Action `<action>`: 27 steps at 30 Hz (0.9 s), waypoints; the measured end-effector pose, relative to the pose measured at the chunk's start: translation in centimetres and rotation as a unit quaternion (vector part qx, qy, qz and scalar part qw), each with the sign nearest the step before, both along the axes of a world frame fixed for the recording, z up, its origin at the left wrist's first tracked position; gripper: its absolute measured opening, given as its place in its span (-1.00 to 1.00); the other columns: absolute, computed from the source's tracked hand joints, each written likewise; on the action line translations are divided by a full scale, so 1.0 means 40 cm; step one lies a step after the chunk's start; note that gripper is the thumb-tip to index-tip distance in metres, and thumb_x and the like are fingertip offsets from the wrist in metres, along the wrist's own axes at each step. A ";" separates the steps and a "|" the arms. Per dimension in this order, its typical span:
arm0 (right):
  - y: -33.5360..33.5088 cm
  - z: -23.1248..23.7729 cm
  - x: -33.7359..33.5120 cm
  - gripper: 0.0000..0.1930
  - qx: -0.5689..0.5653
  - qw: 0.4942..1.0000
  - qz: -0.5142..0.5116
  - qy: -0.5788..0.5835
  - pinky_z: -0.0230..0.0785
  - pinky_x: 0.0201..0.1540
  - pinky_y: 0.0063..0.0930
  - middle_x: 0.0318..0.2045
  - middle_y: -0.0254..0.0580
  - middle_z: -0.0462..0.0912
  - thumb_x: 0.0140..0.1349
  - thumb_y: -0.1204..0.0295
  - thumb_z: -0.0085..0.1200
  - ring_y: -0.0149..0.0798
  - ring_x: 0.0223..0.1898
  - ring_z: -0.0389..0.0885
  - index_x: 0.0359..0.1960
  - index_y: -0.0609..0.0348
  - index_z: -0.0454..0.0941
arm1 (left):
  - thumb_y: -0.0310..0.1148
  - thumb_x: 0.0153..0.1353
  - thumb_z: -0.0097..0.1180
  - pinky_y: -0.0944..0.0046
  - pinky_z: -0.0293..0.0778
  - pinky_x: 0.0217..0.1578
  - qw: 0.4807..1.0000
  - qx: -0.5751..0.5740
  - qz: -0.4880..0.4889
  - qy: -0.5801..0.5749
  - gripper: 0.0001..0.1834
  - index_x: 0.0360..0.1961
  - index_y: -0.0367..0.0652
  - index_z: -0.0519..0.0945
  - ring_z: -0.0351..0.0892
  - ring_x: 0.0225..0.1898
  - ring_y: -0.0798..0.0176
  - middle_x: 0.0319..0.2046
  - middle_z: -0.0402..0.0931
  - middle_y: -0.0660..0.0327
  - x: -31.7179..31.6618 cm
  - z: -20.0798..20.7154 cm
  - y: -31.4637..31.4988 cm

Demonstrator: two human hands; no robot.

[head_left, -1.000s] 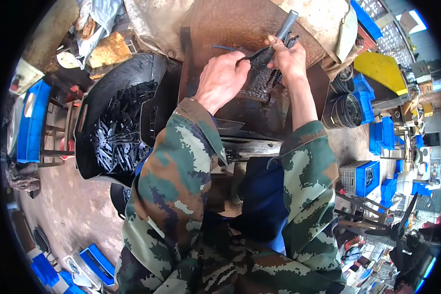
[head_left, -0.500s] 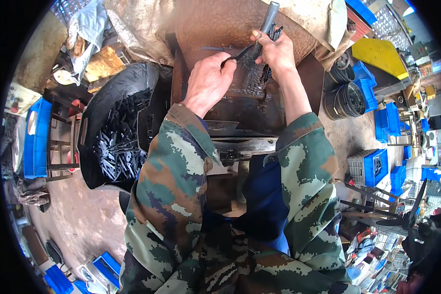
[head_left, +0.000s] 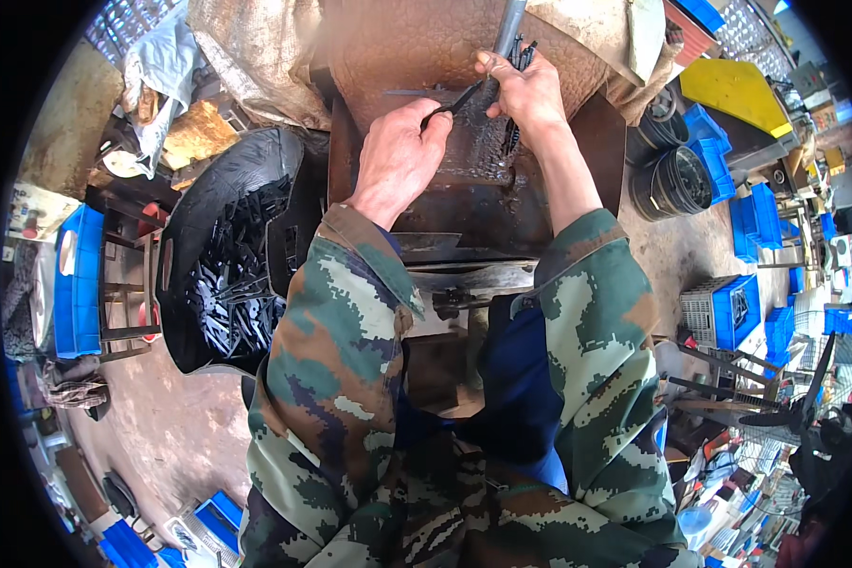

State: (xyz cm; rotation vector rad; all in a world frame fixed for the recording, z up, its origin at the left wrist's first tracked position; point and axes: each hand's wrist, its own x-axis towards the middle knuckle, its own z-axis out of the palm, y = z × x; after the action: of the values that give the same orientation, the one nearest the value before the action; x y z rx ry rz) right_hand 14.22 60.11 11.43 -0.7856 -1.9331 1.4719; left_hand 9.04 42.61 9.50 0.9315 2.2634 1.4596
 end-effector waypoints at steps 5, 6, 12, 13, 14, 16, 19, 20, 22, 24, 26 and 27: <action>0.008 -0.004 -0.001 -0.80 0.001 1.000 0.002 0.006 0.44 -0.61 -0.54 -0.28 -0.31 0.74 0.31 0.36 0.23 -0.52 -0.63 0.42 -0.15 0.21 0.61 | -0.17 0.31 0.07 -0.01 0.48 -0.27 1.000 0.014 -0.004 0.009 -0.70 -0.15 -0.16 0.66 0.62 -0.37 -0.17 -0.46 0.60 -0.10 0.002 0.003 0.002; 0.009 -0.004 -0.001 -0.80 0.002 1.000 0.002 0.006 0.44 -0.61 -0.54 -0.28 -0.31 0.74 0.31 0.36 0.23 -0.52 -0.63 0.42 -0.15 0.21 0.61 | -0.17 0.31 0.07 -0.01 0.48 -0.27 1.000 0.015 -0.003 0.009 -0.70 -0.15 -0.16 0.66 0.62 -0.37 -0.17 -0.46 0.60 -0.10 0.003 0.003 0.003; -0.001 0.001 -0.002 -0.82 -0.002 1.000 -0.003 0.012 0.44 -0.61 -0.53 -0.33 -0.31 0.73 0.31 0.36 0.23 -0.52 -0.66 0.39 -0.18 0.20 0.61 | -0.17 0.31 0.07 -0.02 0.51 -0.22 0.999 0.022 0.003 0.025 -0.69 -0.11 -0.15 0.67 0.64 -0.29 -0.22 -0.40 0.63 -0.13 -0.002 -0.010 0.002; 0.000 0.001 -0.001 -0.82 -0.007 1.000 0.000 0.014 0.45 -0.61 -0.53 -0.35 -0.32 0.72 0.31 0.36 0.23 -0.53 -0.66 0.39 -0.18 0.20 0.61 | -0.21 0.33 0.07 0.16 0.42 -0.35 0.999 0.034 0.001 0.036 -0.72 -0.16 -0.19 0.67 0.52 -0.43 0.12 -0.52 0.54 0.10 -0.003 -0.013 0.003; 0.000 0.002 -0.001 -0.82 -0.011 1.000 0.003 0.016 0.45 -0.61 -0.53 -0.38 -0.32 0.70 0.31 0.36 0.23 -0.54 -0.67 0.38 -0.19 0.20 0.61 | -0.25 0.35 0.07 0.34 0.33 -0.48 0.998 0.045 -0.002 0.046 -0.73 -0.20 -0.23 0.67 0.40 -0.57 0.46 -0.64 0.46 0.33 -0.004 -0.015 0.004; -0.001 0.001 0.000 -0.82 -0.014 1.000 0.006 0.018 0.45 -0.62 -0.53 -0.39 -0.33 0.70 0.30 0.36 0.24 -0.54 -0.67 0.37 -0.19 0.20 0.61 | -0.25 0.35 0.07 0.35 0.33 -0.49 0.998 0.049 0.001 0.041 -0.73 -0.20 -0.22 0.67 0.39 -0.57 0.46 -0.64 0.45 0.33 -0.005 -0.017 0.005; -0.002 0.003 0.000 -0.80 -0.013 1.000 0.007 0.022 0.45 -0.62 -0.53 -0.40 -0.33 0.69 0.30 0.34 0.25 -0.55 -0.67 0.36 -0.19 0.21 0.60 | -0.21 0.33 0.08 0.15 0.42 -0.35 0.999 0.042 0.003 0.028 -0.72 -0.15 -0.17 0.67 0.51 -0.42 0.11 -0.51 0.54 0.10 -0.004 -0.011 0.004; -0.001 0.005 0.002 -0.79 -0.009 1.000 0.007 0.023 0.45 -0.62 -0.53 -0.40 -0.33 0.70 0.29 0.33 0.26 -0.54 -0.67 0.36 -0.20 0.22 0.60 | -0.17 0.31 0.09 -0.04 0.52 -0.21 0.999 0.031 0.003 0.020 -0.70 -0.11 -0.12 0.68 0.64 -0.26 -0.25 -0.37 0.63 -0.14 -0.002 -0.006 0.004; -0.004 0.007 0.001 -0.78 -0.005 1.000 0.005 0.018 0.45 -0.62 -0.53 -0.38 -0.32 0.71 0.29 0.33 0.27 -0.54 -0.67 0.37 -0.19 0.22 0.59 | -0.17 0.31 0.09 -0.04 0.52 -0.22 0.999 0.033 0.006 0.019 -0.70 -0.11 -0.11 0.68 0.64 -0.27 -0.25 -0.38 0.63 -0.13 -0.001 -0.003 0.003; -0.012 0.009 -0.004 -0.76 -0.002 1.000 0.005 0.013 0.45 -0.62 -0.53 -0.37 -0.31 0.72 0.29 0.32 0.27 -0.53 -0.68 0.37 -0.19 0.23 0.58 | -0.16 0.31 0.09 -0.04 0.52 -0.22 0.999 0.034 0.011 0.018 -0.70 -0.11 -0.11 0.68 0.63 -0.28 -0.25 -0.39 0.63 -0.13 -0.002 -0.001 -0.004; -0.011 0.010 -0.002 -0.76 -0.007 1.000 0.002 0.012 0.44 -0.63 -0.53 -0.33 -0.28 0.73 0.29 0.33 0.27 -0.53 -0.68 0.37 -0.18 0.23 0.57 | -0.16 0.31 0.09 -0.04 0.52 -0.23 0.999 0.041 0.010 0.015 -0.70 -0.12 -0.10 0.68 0.64 -0.29 -0.24 -0.40 0.63 -0.12 0.002 0.001 -0.005; -0.011 0.010 -0.001 -0.76 -0.007 1.000 0.002 0.011 0.44 -0.63 -0.53 -0.33 -0.28 0.73 0.29 0.33 0.27 -0.53 -0.68 0.37 -0.18 0.23 0.57 | -0.16 0.31 0.09 -0.04 0.52 -0.23 0.999 0.041 0.010 0.014 -0.70 -0.12 -0.10 0.68 0.64 -0.29 -0.24 -0.40 0.63 -0.12 0.002 0.001 -0.004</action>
State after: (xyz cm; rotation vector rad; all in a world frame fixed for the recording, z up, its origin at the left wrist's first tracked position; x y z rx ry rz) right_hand 14.19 59.66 11.85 -0.7676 -1.9116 1.4917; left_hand 9.13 42.45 9.54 0.9617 2.2549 1.5693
